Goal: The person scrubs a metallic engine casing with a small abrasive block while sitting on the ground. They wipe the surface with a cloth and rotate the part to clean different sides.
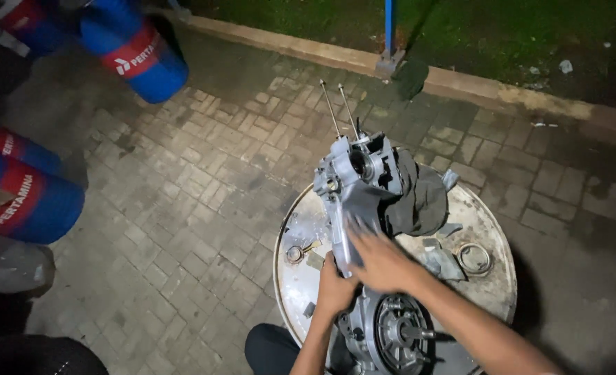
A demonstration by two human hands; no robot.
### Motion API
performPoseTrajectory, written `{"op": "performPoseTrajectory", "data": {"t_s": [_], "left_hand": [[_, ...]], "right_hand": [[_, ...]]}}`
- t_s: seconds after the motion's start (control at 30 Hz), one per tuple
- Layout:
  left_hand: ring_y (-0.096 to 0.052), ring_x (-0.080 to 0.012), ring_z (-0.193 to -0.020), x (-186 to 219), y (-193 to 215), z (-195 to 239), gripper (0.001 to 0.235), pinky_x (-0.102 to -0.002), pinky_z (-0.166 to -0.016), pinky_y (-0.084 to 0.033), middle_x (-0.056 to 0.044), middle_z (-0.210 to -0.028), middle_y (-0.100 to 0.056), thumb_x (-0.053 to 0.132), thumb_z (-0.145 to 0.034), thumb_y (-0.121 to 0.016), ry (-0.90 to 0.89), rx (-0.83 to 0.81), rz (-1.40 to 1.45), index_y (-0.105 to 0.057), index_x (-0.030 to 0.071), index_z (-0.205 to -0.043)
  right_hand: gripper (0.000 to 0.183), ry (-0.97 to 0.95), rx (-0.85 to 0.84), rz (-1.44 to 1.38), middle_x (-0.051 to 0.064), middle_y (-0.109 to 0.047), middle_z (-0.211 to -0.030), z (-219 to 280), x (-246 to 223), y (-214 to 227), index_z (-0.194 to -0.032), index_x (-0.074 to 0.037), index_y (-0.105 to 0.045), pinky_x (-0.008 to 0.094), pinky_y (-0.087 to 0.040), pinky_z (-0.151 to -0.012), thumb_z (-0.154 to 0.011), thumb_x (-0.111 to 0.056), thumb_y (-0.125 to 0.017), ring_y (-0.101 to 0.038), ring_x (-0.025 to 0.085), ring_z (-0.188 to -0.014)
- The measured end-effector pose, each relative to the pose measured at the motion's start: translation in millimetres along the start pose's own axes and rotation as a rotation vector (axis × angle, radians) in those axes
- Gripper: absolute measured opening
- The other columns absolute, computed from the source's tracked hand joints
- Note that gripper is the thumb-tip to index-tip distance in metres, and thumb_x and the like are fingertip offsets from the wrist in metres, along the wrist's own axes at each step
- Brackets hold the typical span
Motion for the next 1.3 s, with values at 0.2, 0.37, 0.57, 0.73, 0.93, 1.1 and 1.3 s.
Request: {"op": "performPoseTrajectory", "data": {"t_s": [0.2, 0.37, 0.57, 0.73, 0.93, 1.1, 1.3], "left_hand": [[-0.071, -0.0303, -0.087, -4.2, -2.2, -4.4, 0.062, -0.04, -0.081, -0.059, -0.02, -0.103, -0.073, 0.02, -0.069, -0.07, 0.075, -0.053, -0.094, -0.052, 0.0, -0.125], [-0.071, -0.0319, -0.093, -7.1, -3.6, -2.7, 0.072, -0.039, -0.086, -0.058, -0.023, -0.109, -0.07, 0.028, -0.072, -0.083, 0.027, -0.007, -0.177, -0.049, -0.003, -0.128], [-0.073, -0.0365, -0.088, -3.9, -2.7, -6.7, 0.054, -0.046, -0.079, -0.059, -0.025, -0.103, -0.072, 0.021, -0.08, -0.068, 0.034, -0.047, -0.196, -0.049, -0.003, -0.125], [-0.06, -0.0502, -0.127, 15.8, 2.3, 5.2, 0.074, -0.059, -0.103, -0.051, -0.037, -0.129, -0.062, 0.025, -0.08, -0.075, 0.269, -0.137, -0.127, -0.042, -0.005, -0.139], [-0.07, -0.0302, -0.092, -3.7, -0.9, -1.8, 0.054, -0.04, -0.086, -0.058, -0.021, -0.108, -0.072, 0.014, -0.08, -0.061, -0.016, -0.016, -0.051, -0.054, -0.001, -0.131], [-0.071, -0.0308, -0.083, -11.2, -4.9, -5.8, 0.045, -0.042, -0.077, -0.059, -0.021, -0.1, -0.072, 0.017, -0.084, -0.061, -0.024, 0.001, -0.086, -0.052, 0.0, -0.125], [-0.073, -0.0287, -0.09, -2.8, -3.6, -5.2, 0.067, -0.038, -0.083, -0.06, -0.02, -0.108, -0.072, 0.028, -0.075, -0.079, 0.047, -0.042, -0.099, -0.052, -0.001, -0.129]], "right_hand": [[0.082, -0.023, -0.179, -0.013, 0.004, 0.012, -0.173, 31.1, -3.3, -8.8, -0.164, -0.015, 0.001, 0.054, 0.005, -0.127, -0.099, -0.063, -0.012, 0.013, 0.029, -0.158], [0.08, 0.016, 0.091, -0.082, 0.017, 0.004, -0.171, -21.4, 25.4, 1.0, -0.163, -0.005, -0.001, 0.051, 0.0, -0.127, -0.105, -0.053, -0.028, 0.002, 0.039, -0.157], [0.072, -0.01, -0.077, -0.117, 0.01, 0.008, -0.172, 17.0, -17.4, 3.7, -0.163, -0.008, -0.003, 0.053, 0.002, -0.127, -0.106, -0.043, -0.028, 0.011, 0.034, -0.157], [0.065, -0.028, 0.013, -0.184, 0.022, -0.048, -0.154, 0.4, -26.3, 57.6, -0.167, -0.013, -0.015, 0.058, -0.021, -0.122, -0.107, -0.036, -0.027, -0.04, 0.039, -0.146], [0.074, -0.037, 0.052, -0.207, 0.023, -0.007, -0.169, 23.9, -1.0, -23.4, -0.163, -0.003, -0.003, 0.053, -0.008, -0.126, -0.107, -0.041, -0.033, -0.004, 0.041, -0.157], [0.082, -0.046, 0.071, -0.14, 0.023, -0.001, -0.171, 2.8, 15.0, -25.7, -0.161, 0.003, -0.003, 0.054, -0.013, -0.124, -0.106, -0.049, -0.035, -0.005, 0.04, -0.157], [0.085, -0.001, 0.248, -0.161, 0.031, -0.011, -0.167, -39.7, 49.3, -27.2, -0.155, 0.014, -0.015, 0.05, -0.013, -0.125, -0.105, -0.05, -0.04, -0.01, 0.042, -0.157]]}}
Point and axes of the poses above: each hand's wrist, its own z-axis away from the middle knuckle, its own y-axis out of the back of the hand, x = y × z, the point moved 9 cm from there along -z, towards the middle knuckle
